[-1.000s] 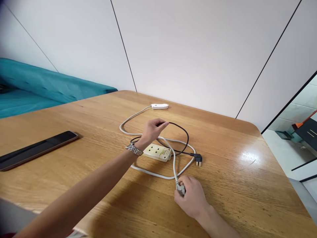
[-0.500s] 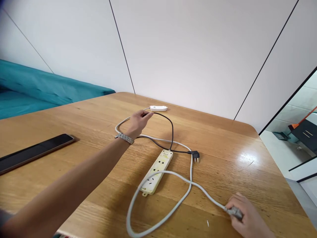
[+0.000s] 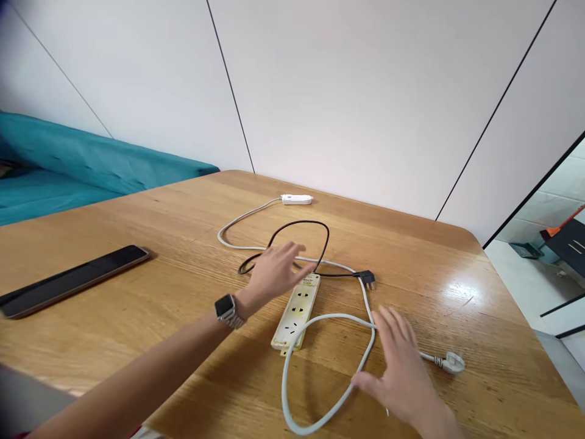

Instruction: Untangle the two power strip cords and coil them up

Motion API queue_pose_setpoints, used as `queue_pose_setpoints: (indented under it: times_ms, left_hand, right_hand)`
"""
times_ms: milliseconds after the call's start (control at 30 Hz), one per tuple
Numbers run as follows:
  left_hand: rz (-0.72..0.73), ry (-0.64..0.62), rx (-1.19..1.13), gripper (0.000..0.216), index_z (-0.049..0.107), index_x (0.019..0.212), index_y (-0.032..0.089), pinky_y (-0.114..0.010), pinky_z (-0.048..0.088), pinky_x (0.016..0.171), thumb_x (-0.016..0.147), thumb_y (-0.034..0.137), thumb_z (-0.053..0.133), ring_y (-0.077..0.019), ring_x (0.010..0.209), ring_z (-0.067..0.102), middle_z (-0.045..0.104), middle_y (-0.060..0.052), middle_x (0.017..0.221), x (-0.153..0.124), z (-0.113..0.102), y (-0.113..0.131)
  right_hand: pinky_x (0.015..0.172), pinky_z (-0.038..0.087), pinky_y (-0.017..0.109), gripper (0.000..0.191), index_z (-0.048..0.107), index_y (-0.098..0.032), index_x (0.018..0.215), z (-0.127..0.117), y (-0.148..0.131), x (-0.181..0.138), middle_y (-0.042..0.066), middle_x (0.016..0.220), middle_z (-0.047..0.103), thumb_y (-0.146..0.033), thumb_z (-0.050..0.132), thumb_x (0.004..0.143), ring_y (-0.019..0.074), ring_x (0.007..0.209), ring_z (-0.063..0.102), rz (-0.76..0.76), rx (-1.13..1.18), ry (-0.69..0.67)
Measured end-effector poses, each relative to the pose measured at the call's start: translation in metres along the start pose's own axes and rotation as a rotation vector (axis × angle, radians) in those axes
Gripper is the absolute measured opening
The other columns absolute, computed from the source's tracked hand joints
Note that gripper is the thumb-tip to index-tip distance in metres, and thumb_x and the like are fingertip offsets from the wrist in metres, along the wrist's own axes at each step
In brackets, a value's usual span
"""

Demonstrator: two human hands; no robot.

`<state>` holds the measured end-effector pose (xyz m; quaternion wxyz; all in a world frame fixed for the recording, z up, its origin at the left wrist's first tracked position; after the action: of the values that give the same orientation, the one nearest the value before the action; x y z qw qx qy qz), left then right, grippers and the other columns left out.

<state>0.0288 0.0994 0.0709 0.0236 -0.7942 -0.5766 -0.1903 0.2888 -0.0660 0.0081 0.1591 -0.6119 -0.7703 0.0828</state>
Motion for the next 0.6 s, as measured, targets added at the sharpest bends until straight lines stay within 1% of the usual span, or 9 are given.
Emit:
queue_pose_setpoints:
  times_ms: [33, 100, 167, 200, 267, 367, 433, 500, 600]
  left_hand:
    - [0.004, -0.115, 0.004, 0.053, 0.055, 0.121, 0.020, -0.042, 0.045, 0.087, 0.084, 0.057, 0.049, -0.0306, 0.102, 0.060, 0.058, -0.014, 0.116, -0.010, 0.010, 0.007]
    - [-0.030, -0.284, 0.005, 0.064, 0.049, 0.129, 0.022, -0.040, 0.049, 0.079, 0.079, 0.062, 0.052, -0.0319, 0.099, 0.062, 0.055, -0.014, 0.120, -0.025, 0.027, 0.014]
    - [-0.065, -0.374, -0.016, 0.070, 0.040, 0.138, 0.023, -0.041, 0.050, 0.078, 0.077, 0.056, 0.054, -0.0332, 0.102, 0.063, 0.054, -0.015, 0.124, -0.029, 0.039, 0.015]
    - [-0.075, -0.395, -0.035, 0.072, 0.037, 0.141, 0.023, -0.041, 0.050, 0.079, 0.077, 0.051, 0.054, -0.0330, 0.102, 0.063, 0.054, -0.015, 0.124, -0.028, 0.043, 0.015]
    - [-0.077, -0.413, -0.065, 0.075, 0.032, 0.145, 0.023, -0.042, 0.050, 0.080, 0.075, 0.043, 0.054, -0.0325, 0.101, 0.063, 0.053, -0.015, 0.125, -0.022, 0.048, 0.014]
    - [-0.060, -0.445, -0.043, 0.081, 0.032, 0.145, 0.026, -0.043, 0.051, 0.080, 0.070, 0.043, 0.059, -0.0335, 0.100, 0.064, 0.053, -0.015, 0.127, -0.007, 0.051, 0.013]
    - [-0.061, -0.473, -0.015, 0.073, 0.045, 0.136, 0.023, -0.044, 0.051, 0.079, 0.068, 0.046, 0.059, -0.0350, 0.099, 0.064, 0.057, -0.016, 0.120, 0.002, 0.054, 0.013]
    - [-0.076, -0.472, -0.003, 0.060, 0.056, 0.122, 0.017, -0.043, 0.051, 0.079, 0.069, 0.046, 0.057, -0.0355, 0.099, 0.064, 0.060, -0.017, 0.113, 0.010, 0.055, 0.013]
    - [-0.086, -0.448, 0.006, 0.052, 0.061, 0.113, 0.014, -0.041, 0.052, 0.078, 0.070, 0.044, 0.057, -0.0344, 0.098, 0.064, 0.059, -0.020, 0.115, 0.018, 0.056, 0.016]
  right_hand:
    - [0.111, 0.026, 0.056, 0.093, 0.031, -0.025, 0.149, 0.007, -0.011, 0.004, 0.012, 0.154, 0.032, -0.062, 0.066, 0.070, 0.0379, 0.141, 0.026, -0.046, 0.015, -0.065]
    - [0.111, 0.021, 0.061, 0.110, 0.033, -0.026, 0.148, 0.020, -0.022, 0.006, 0.013, 0.155, 0.028, -0.066, 0.076, 0.056, 0.0424, 0.141, 0.023, -0.069, 0.018, -0.176]
    - [0.110, 0.023, 0.063, 0.114, 0.041, -0.027, 0.145, 0.028, -0.020, 0.004, 0.014, 0.154, 0.030, -0.063, 0.082, 0.045, 0.0454, 0.138, 0.025, 0.001, -0.007, -0.221]
    - [0.108, 0.025, 0.064, 0.111, 0.045, -0.028, 0.142, 0.030, -0.016, 0.002, 0.013, 0.152, 0.034, -0.061, 0.084, 0.044, 0.0460, 0.136, 0.029, 0.052, -0.026, -0.216]
    - [0.104, 0.032, 0.062, 0.096, 0.050, -0.030, 0.138, 0.029, -0.010, -0.002, 0.012, 0.147, 0.042, -0.055, 0.084, 0.052, 0.0442, 0.130, 0.038, 0.142, -0.057, -0.178]
    - [0.100, 0.042, 0.053, 0.074, 0.050, -0.033, 0.138, 0.025, -0.007, -0.003, 0.009, 0.142, 0.048, -0.043, 0.075, 0.069, 0.0364, 0.122, 0.049, 0.178, -0.034, -0.157]
    - [0.096, 0.046, 0.046, 0.076, 0.046, -0.034, 0.141, 0.023, -0.007, 0.001, 0.008, 0.145, 0.043, -0.036, 0.074, 0.071, 0.0326, 0.118, 0.054, 0.177, 0.024, -0.183]
    - [0.094, 0.047, 0.042, 0.084, 0.042, -0.034, 0.142, 0.021, -0.008, 0.009, 0.009, 0.148, 0.037, -0.033, 0.077, 0.066, 0.0318, 0.116, 0.056, 0.176, 0.070, -0.212]
    - [0.093, 0.047, 0.041, 0.082, 0.046, -0.033, 0.139, 0.018, -0.008, 0.021, 0.009, 0.141, 0.044, -0.033, 0.079, 0.064, 0.0304, 0.112, 0.059, 0.139, 0.097, -0.248]
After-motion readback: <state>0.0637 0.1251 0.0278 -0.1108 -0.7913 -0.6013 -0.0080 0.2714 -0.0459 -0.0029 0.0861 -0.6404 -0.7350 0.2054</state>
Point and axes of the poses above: each hand's wrist, its own x-axis towards the middle knuckle, its own z-axis out of the palm, y = z × x, the point moved 5 cm from there along x, towards the middle knuckle
